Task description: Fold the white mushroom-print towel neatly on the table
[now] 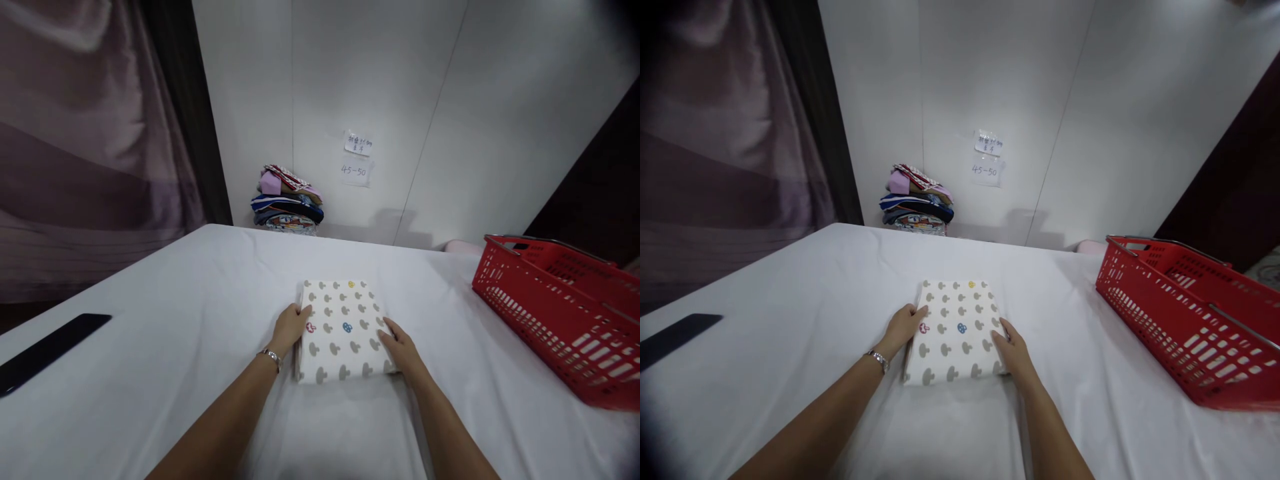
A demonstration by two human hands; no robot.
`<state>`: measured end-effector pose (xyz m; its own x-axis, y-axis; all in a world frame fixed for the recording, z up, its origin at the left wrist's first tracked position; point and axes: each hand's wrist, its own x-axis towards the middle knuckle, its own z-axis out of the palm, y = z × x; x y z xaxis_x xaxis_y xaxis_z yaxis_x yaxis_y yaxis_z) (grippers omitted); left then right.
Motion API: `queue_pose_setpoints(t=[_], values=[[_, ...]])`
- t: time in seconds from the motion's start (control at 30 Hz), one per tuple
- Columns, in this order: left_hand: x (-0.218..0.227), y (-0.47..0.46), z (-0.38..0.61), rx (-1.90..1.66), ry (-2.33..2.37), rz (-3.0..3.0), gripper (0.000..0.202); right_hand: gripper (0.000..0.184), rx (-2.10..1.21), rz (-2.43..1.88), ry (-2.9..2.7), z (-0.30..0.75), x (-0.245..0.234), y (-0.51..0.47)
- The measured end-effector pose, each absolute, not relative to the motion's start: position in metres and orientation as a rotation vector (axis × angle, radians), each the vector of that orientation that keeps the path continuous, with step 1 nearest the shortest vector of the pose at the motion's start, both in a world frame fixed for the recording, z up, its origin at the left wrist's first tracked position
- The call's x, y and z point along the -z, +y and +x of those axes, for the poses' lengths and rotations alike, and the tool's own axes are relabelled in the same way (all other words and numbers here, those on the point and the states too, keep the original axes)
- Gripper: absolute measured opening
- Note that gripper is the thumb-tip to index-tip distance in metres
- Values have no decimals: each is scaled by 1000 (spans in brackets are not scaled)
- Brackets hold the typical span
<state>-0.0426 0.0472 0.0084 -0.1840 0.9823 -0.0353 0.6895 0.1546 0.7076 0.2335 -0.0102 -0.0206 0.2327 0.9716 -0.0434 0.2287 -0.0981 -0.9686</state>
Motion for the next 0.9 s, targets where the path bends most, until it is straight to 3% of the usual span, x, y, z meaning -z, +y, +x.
queue_pose_setpoints(t=[0.23,0.73,0.9], values=[[-12,14,-42,-719,1894,1574,45,57,-973,-1494,-1122,234,24,-9],[6,4,-47,-722,1811,1507,27,55,-925,-1555,-1246,231,17,-15],[3,1,-46,-707,1825,1539,27,47,-467,-1608,-1617,224,9,-20]])
